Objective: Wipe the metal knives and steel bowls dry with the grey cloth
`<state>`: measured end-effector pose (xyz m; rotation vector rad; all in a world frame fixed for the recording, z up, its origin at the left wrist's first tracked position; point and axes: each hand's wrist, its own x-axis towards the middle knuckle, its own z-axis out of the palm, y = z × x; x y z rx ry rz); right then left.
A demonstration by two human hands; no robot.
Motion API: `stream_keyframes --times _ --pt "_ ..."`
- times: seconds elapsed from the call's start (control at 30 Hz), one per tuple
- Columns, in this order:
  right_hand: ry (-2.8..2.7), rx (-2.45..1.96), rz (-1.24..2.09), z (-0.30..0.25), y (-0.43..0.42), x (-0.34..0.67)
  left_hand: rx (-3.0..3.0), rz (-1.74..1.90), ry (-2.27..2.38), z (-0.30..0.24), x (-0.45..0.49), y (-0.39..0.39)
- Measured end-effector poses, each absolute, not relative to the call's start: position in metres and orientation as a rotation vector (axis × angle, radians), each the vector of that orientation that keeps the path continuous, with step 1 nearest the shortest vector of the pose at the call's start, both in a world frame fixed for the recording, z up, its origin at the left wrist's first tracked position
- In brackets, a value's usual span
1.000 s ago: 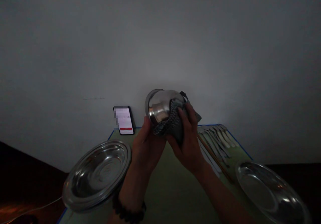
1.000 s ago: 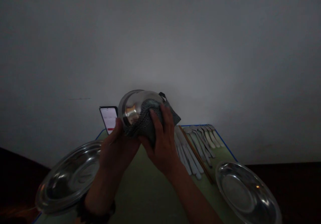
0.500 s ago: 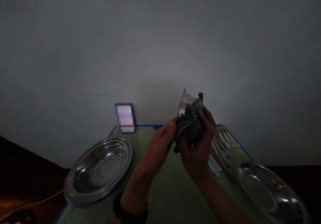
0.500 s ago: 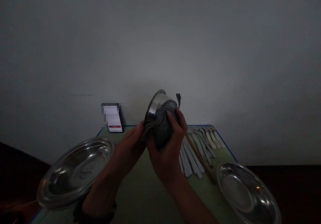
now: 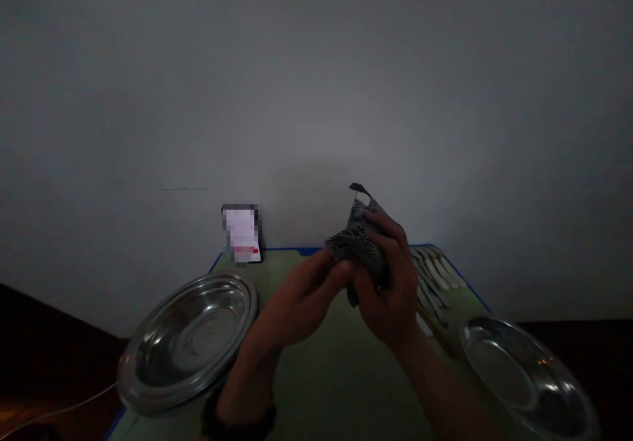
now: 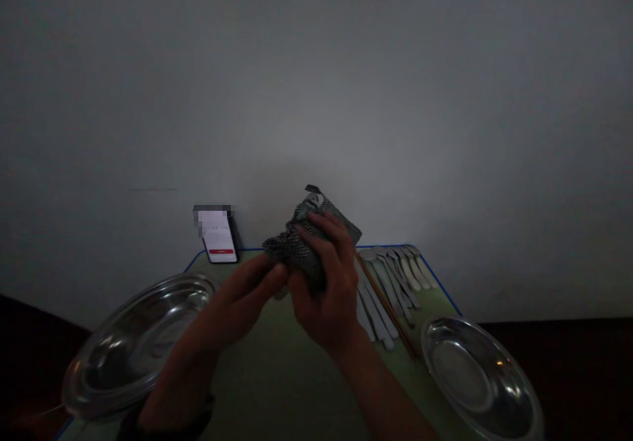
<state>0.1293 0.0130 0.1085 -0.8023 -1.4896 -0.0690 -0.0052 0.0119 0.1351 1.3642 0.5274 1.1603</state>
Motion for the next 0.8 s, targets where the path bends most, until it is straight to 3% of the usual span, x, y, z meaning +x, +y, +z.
stream_keyframes --times 0.3,0.57,0.8 --pt "-1.488 -0.851 0.002 0.117 0.012 0.139 1.057 1.193 0.55 0.14 -0.018 0.011" --pt "-1.339 -0.947 0.309 0.107 0.019 0.134 0.686 1.616 0.57 0.135 -0.013 0.026" --pt "-1.399 -0.902 0.08 0.087 0.012 0.102 0.606 1.635 0.436 0.137 -0.004 0.032"
